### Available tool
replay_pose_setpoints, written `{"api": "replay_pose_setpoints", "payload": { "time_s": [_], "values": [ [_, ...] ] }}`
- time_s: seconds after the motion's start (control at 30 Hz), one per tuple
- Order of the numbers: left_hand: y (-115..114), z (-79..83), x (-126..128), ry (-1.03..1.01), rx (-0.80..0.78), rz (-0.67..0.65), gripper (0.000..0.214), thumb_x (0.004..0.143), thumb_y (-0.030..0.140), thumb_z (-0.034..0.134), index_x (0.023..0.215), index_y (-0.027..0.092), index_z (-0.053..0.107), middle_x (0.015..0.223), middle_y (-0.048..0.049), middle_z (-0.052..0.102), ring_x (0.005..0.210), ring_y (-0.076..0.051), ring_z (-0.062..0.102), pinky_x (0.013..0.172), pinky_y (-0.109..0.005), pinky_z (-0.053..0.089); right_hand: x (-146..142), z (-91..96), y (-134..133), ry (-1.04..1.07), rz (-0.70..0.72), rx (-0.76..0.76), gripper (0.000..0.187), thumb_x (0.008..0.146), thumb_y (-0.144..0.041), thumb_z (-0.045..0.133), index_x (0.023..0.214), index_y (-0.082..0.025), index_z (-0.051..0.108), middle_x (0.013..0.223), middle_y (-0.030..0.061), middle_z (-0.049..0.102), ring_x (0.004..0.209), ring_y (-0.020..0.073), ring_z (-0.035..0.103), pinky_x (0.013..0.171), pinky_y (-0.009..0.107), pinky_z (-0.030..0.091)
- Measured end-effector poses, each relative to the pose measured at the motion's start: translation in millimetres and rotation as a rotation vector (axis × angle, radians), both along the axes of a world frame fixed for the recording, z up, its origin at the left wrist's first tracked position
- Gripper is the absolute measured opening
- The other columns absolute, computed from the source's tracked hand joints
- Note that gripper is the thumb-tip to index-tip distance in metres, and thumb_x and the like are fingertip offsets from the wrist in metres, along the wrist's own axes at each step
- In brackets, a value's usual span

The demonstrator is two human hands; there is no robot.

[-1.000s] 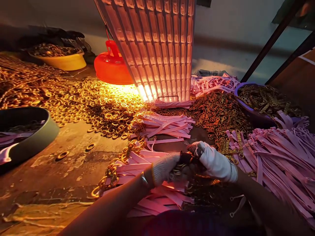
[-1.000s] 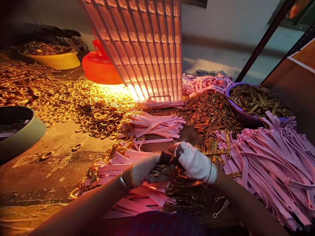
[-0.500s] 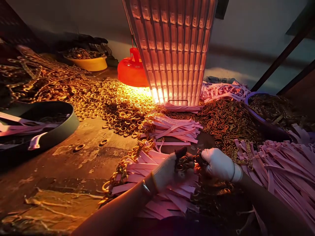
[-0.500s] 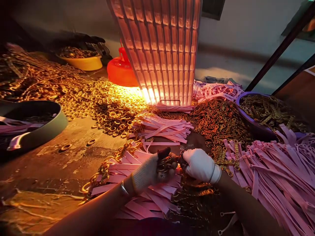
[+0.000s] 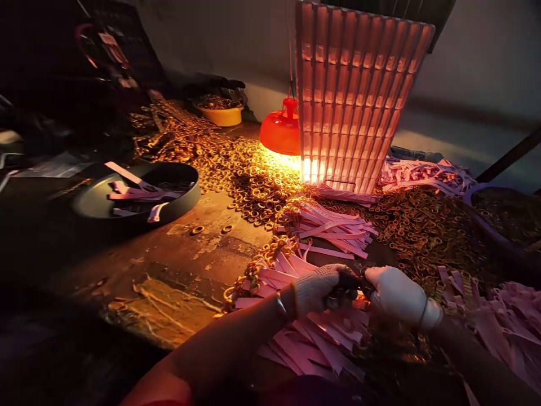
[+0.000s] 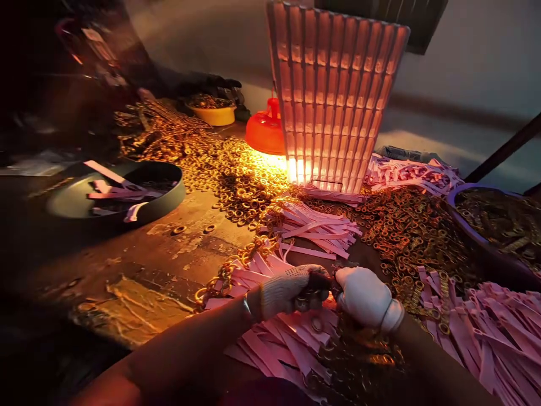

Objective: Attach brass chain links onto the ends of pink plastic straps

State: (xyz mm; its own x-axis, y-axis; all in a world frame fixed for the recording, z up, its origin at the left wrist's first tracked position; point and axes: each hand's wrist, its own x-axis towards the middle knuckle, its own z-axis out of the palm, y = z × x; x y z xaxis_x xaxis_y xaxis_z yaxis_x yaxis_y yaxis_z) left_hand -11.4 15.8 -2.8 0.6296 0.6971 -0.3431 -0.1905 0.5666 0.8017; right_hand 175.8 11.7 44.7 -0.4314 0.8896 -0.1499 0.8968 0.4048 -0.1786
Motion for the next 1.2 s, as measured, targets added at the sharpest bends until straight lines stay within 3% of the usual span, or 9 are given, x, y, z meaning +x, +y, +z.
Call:
{"api": "replay_pose_setpoints", "payload": {
  "time_s": [0.2, 0.3, 0.4, 0.57, 0.67, 0.73, 0.9, 1.03, 1.2],
  "values": [
    [-1, -16.4, 7, -0.099, -0.101, 0.022, 0.010, 0.072, 0.021, 0.057, 0.074, 0.014, 0.065, 0.054, -0.0008, 0.056, 0.036, -0.010, 0.046, 0.033, -0.020, 0.033, 7, -3.1, 13, 0.077, 0.098, -0.160, 0.021, 0.083, -0.035, 0.065, 0.068, -0.019, 0.064, 0.069, 0.0063, 0.068, 0.062, 0.0190, 0.060, 0.055, 0.025, 0.034],
    [6, -17.7, 7, -0.185, -0.137, 0.060, 0.008, 0.075, 0.019, 0.058, 0.069, 0.014, 0.061, 0.052, -0.0002, 0.052, 0.034, -0.010, 0.043, 0.030, -0.019, 0.026, 6, -18.2, 16, 0.147, 0.052, -0.140, 0.021, 0.084, -0.035, 0.060, 0.070, -0.019, 0.063, 0.070, 0.0070, 0.068, 0.062, 0.0189, 0.059, 0.056, 0.026, 0.036],
    [18, -12.9, 2, -0.287, -0.226, 0.099, 0.016, 0.081, 0.018, 0.059, 0.066, 0.012, 0.058, 0.049, 0.0011, 0.047, 0.032, -0.006, 0.034, 0.027, -0.017, 0.017, 5, -39.6, 20, 0.387, -0.037, -0.131, 0.016, 0.082, -0.025, 0.050, 0.071, -0.018, 0.060, 0.072, 0.0071, 0.068, 0.067, 0.0193, 0.059, 0.058, 0.026, 0.041],
    [41, -11.5, -19, -0.378, -0.326, 0.150, 0.016, 0.088, 0.028, 0.062, 0.086, 0.012, 0.063, 0.056, 0.0034, 0.047, 0.040, -0.005, 0.040, 0.031, -0.010, 0.023, 27, -58.7, 21, 0.672, -0.227, 0.123, 0.018, 0.080, -0.022, 0.047, 0.083, -0.017, 0.065, 0.075, 0.0070, 0.067, 0.071, 0.0217, 0.059, 0.064, 0.030, 0.047],
    [50, -17.1, -25, -0.143, -0.162, 0.330, 0.019, 0.088, 0.031, 0.064, 0.093, 0.012, 0.065, 0.067, -0.0036, 0.058, 0.051, -0.008, 0.052, 0.037, -0.012, 0.030, 42, -62.2, 8, 0.641, -0.282, 0.203, 0.036, 0.078, -0.016, 0.046, 0.107, -0.015, 0.067, 0.085, 0.0087, 0.069, 0.076, 0.0226, 0.062, 0.070, 0.030, 0.048],
    [52, -21.7, -20, 0.021, -0.041, 0.374, 0.013, 0.086, 0.026, 0.065, 0.087, 0.013, 0.065, 0.066, -0.0031, 0.057, 0.049, -0.008, 0.049, 0.037, -0.012, 0.028, 42, -67.5, -5, 0.535, -0.307, 0.187, 0.044, 0.075, -0.012, 0.048, 0.116, -0.015, 0.064, 0.087, 0.0096, 0.070, 0.078, 0.0232, 0.064, 0.071, 0.030, 0.048],
    [69, -35.9, 5, 0.327, 0.246, 0.341, 0.010, 0.072, 0.010, 0.072, 0.067, 0.017, 0.066, 0.055, -0.0002, 0.050, 0.051, -0.012, 0.046, 0.041, -0.018, 0.032, 26, -89.5, -32, 0.293, -0.372, 0.132, 0.040, 0.071, -0.005, 0.049, 0.105, -0.014, 0.067, 0.082, 0.0117, 0.070, 0.076, 0.0261, 0.066, 0.069, 0.031, 0.048],
    [90, -52.4, 24, 0.575, 0.499, 0.366, 0.028, 0.057, -0.009, 0.062, 0.059, 0.019, 0.062, 0.074, -0.0050, 0.058, 0.094, -0.022, 0.058, 0.076, -0.021, 0.049, 24, -99.3, -40, 0.422, -0.365, 0.170, 0.050, 0.066, -0.002, 0.049, 0.112, -0.013, 0.065, 0.090, 0.0126, 0.071, 0.088, 0.0284, 0.068, 0.080, 0.035, 0.052],
    [87, -72.5, 33, 0.809, 0.682, 0.248, 0.037, 0.058, -0.007, 0.060, 0.084, 0.019, 0.068, 0.107, -0.0118, 0.060, 0.126, -0.033, 0.046, 0.113, -0.037, 0.034, 28, -102.7, -42, 0.645, -0.292, 0.289, 0.059, 0.069, -0.003, 0.050, 0.124, -0.019, 0.061, 0.121, 0.0112, 0.068, 0.112, 0.0272, 0.063, 0.100, 0.038, 0.050]
  ]
}}
